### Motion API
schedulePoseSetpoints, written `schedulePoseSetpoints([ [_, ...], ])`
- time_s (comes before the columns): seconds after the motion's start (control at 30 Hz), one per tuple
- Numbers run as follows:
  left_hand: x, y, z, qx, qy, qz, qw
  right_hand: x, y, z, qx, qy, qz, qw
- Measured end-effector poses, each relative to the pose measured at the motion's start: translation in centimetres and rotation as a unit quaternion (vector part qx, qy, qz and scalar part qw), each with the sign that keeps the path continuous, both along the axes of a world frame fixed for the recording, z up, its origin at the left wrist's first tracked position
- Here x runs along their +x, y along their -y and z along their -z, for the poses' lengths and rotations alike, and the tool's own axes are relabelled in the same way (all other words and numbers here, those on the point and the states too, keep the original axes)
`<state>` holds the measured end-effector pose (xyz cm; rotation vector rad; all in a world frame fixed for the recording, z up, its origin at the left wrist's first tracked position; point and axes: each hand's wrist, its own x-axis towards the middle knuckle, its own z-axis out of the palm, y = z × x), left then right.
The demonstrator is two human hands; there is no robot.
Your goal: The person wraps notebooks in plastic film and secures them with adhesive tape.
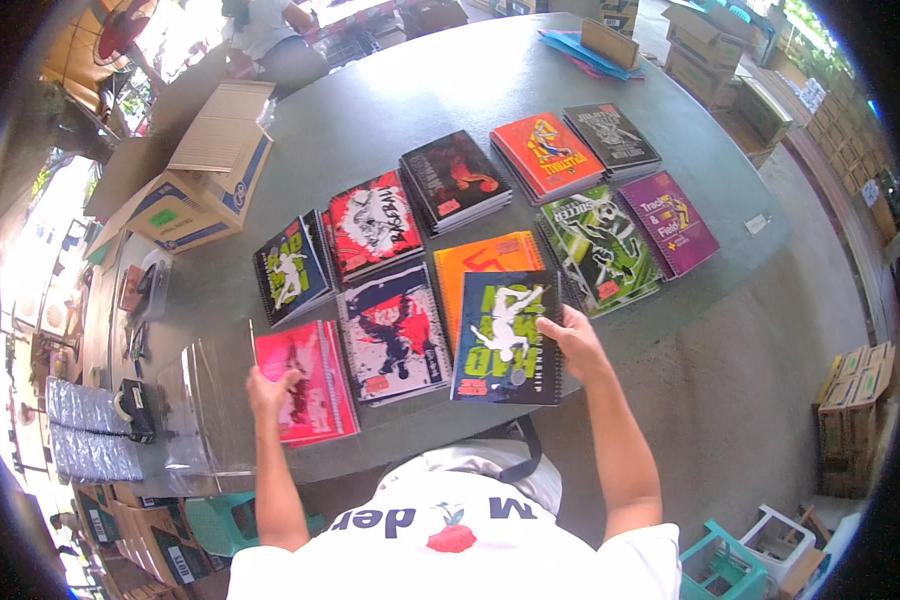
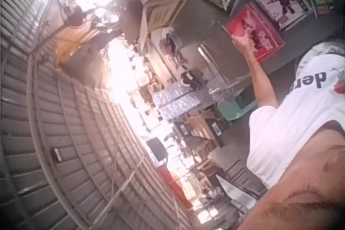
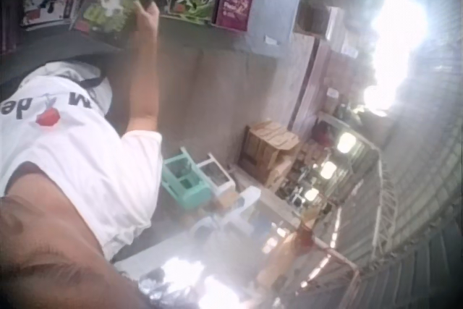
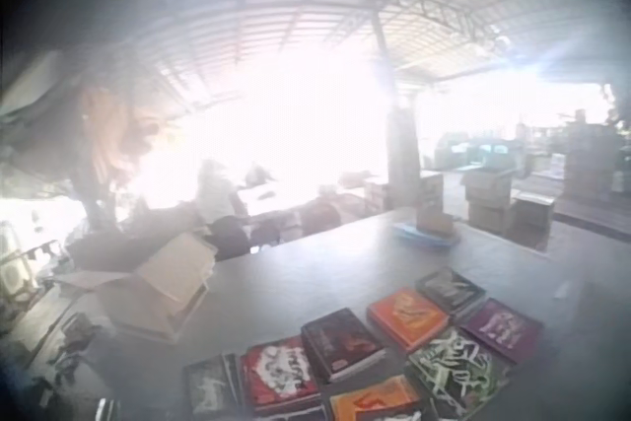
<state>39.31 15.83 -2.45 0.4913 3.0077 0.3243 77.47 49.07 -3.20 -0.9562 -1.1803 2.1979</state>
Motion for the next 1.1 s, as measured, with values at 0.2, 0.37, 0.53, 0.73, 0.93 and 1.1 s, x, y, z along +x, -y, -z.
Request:
schedulePoseSetpoints([
  [0.2, -1.2, -3.0, -6.3, 0.202, -0.068, 0.060, 0.975, -0.6, -0.8, -0.8, -0.049, -0.011, 0.011, 0.999],
  [0.37, 6.2, -11.6, -16.2, 0.356, 0.250, 0.320, 0.841, -0.3, -1.1, 0.0, -0.048, 0.032, -0.008, 0.998],
  [0.53, 19.4, -23.1, -12.3, 0.031, -0.036, 0.757, 0.652, -0.9, -1.4, -1.6, -0.132, -0.048, -0.046, 0.989],
  [0.73, 17.7, -16.2, -6.1, 0.076, -0.047, 0.549, 0.831, 0.4, -0.3, -2.1, 0.089, 0.042, 0.031, 0.995],
  [0.93, 16.8, -14.1, -5.1, 0.125, 0.028, 0.489, 0.863, 8.4, 0.0, -2.8, -0.019, 0.004, 0.026, 0.999],
  [1.1, 24.1, -18.5, -9.3, 0.249, -0.008, 0.570, 0.783, 8.0, 0.2, -1.9, -0.209, -0.108, 0.073, 0.969],
])
